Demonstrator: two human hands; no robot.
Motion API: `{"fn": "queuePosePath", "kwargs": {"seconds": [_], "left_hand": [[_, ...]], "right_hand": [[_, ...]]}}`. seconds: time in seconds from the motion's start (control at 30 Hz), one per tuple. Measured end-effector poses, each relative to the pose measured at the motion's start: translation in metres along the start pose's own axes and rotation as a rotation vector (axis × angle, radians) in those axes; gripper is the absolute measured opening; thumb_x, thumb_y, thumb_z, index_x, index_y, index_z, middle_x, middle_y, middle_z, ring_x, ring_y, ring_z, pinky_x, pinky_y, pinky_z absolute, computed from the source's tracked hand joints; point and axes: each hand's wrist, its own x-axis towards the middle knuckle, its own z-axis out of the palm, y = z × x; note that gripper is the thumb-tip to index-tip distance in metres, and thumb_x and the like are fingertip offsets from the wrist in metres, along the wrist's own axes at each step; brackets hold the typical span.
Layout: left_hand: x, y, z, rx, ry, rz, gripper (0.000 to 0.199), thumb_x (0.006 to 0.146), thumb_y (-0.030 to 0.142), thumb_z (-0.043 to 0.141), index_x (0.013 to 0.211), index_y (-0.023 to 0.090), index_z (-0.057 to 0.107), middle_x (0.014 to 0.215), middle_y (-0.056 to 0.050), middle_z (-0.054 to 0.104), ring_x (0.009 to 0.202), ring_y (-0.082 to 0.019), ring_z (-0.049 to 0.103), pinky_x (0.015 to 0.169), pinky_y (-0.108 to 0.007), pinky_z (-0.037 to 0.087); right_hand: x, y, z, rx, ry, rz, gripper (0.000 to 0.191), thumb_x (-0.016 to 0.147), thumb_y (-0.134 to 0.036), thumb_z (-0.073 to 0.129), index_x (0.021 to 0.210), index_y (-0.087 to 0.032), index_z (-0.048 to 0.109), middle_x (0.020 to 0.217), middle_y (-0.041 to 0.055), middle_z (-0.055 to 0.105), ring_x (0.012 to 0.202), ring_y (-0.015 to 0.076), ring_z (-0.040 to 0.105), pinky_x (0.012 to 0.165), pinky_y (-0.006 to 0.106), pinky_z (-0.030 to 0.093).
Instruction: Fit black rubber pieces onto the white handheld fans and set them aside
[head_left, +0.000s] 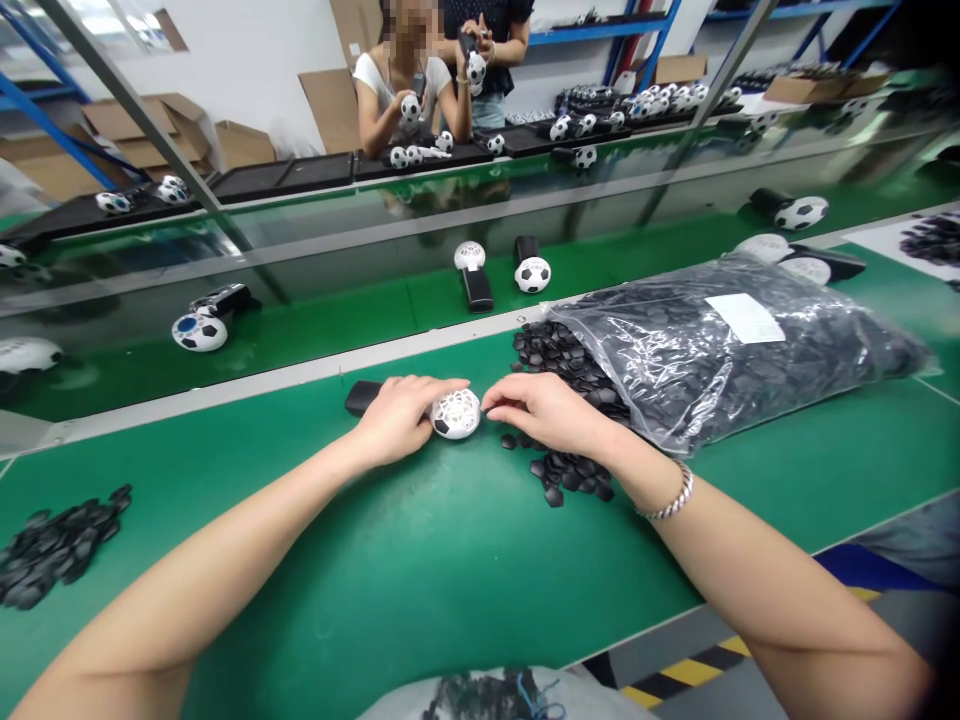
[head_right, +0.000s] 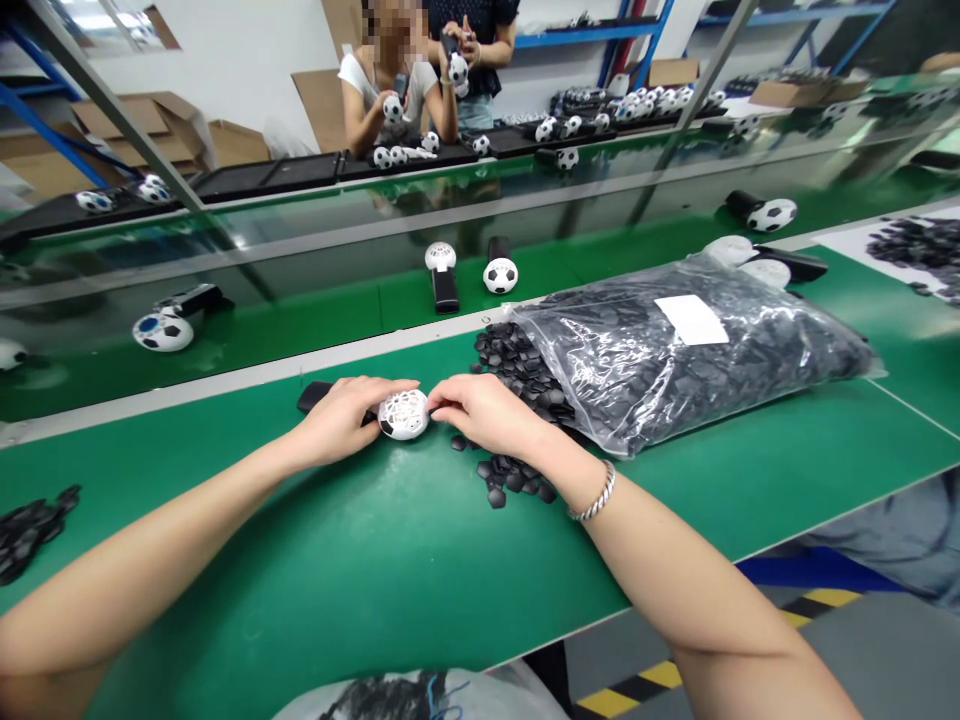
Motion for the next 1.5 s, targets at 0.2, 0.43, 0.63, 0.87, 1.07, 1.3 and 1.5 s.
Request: {"fn": "queuePosePath", "kwargs": {"seconds": [0.2, 0.43, 0.63, 0.87, 1.07, 1.3, 1.5], "left_hand": [[-0.003, 0.004, -0.001, -0.007, 0.006, -0.037, 0.061, 0.068, 0.011, 0.046, 0.124, 0.034, 0.041, 0.117, 0.001, 0.054, 0.107, -0.023, 0.044, 0.091, -0.041, 0.031], [-0.003, 0.01, 0.002, -0.099, 0.007, -0.116, 0.067, 0.065, 0.056, 0.059, 0.124, 0.031, 0.041, 0.119, -0.001, 0.054, 0.111, -0.027, 0.042, 0.101, -0.053, 0.014], [-0.001, 0.01, 0.007, -0.101, 0.076, -0.166, 0.065, 0.065, 0.061, 0.056, 0.12, 0.026, 0.048, 0.113, -0.004, 0.057, 0.109, -0.026, 0.046, 0.102, -0.051, 0.016], [0.001, 0.017, 0.01, -0.102, 0.157, -0.156, 0.052, 0.066, 0.046, 0.062, 0.111, 0.022, 0.055, 0.104, -0.003, 0.062, 0.096, -0.023, 0.052, 0.091, -0.041, 0.034], [-0.002, 0.014, 0.01, -0.142, 0.099, -0.047, 0.064, 0.065, 0.052, 0.062, 0.12, 0.022, 0.047, 0.114, -0.004, 0.057, 0.106, -0.024, 0.047, 0.104, -0.048, 0.017], [-0.007, 0.008, 0.0, -0.19, -0.078, -0.018, 0.062, 0.068, 0.033, 0.063, 0.126, 0.031, 0.04, 0.133, -0.002, 0.041, 0.13, -0.032, 0.015, 0.102, -0.059, 0.003], [-0.007, 0.009, 0.009, -0.326, 0.021, 0.014, 0.06, 0.066, 0.025, 0.063, 0.122, 0.02, 0.043, 0.133, -0.009, 0.04, 0.133, -0.03, 0.009, 0.107, -0.051, 0.008]], "right_hand": [[-0.002, -0.005, 0.005, 0.081, 0.045, -0.054, 0.008, 0.077, -0.023, 0.057, 0.078, -0.016, 0.061, 0.075, 0.001, 0.059, 0.064, 0.0082, 0.052, 0.062, 0.02, 0.04], [0.001, -0.005, 0.012, 0.182, 0.062, -0.025, 0.009, 0.078, -0.021, 0.056, 0.077, -0.016, 0.063, 0.073, 0.0002, 0.06, 0.067, 0.0089, 0.053, 0.063, 0.02, 0.04], [0.006, 0.001, 0.019, 0.222, 0.095, -0.04, 0.007, 0.074, -0.02, 0.06, 0.07, -0.015, 0.061, 0.071, 0.0003, 0.056, 0.068, 0.0093, 0.051, 0.066, 0.022, 0.041], [0.009, 0.005, 0.026, 0.31, 0.127, 0.036, 0.006, 0.072, -0.018, 0.06, 0.071, -0.014, 0.055, 0.073, -0.0007, 0.053, 0.063, 0.007, 0.048, 0.061, 0.02, 0.041], [0.003, 0.01, 0.0, 0.208, -0.235, 0.202, 0.015, 0.068, -0.028, 0.064, 0.073, -0.016, 0.057, 0.064, -0.002, 0.056, 0.059, 0.0088, 0.05, 0.055, 0.019, 0.039], [-0.005, 0.001, 0.001, -0.301, -0.232, 0.216, 0.004, 0.069, -0.019, 0.064, 0.07, -0.019, 0.061, 0.075, 0.0009, 0.06, 0.067, 0.0123, 0.052, 0.054, 0.021, 0.031], [-0.005, -0.005, -0.003, -0.119, -0.286, 0.111, 0.011, 0.075, -0.016, 0.057, 0.085, -0.018, 0.061, 0.071, -0.0009, 0.06, 0.063, 0.0094, 0.051, 0.057, 0.019, 0.035]]}}
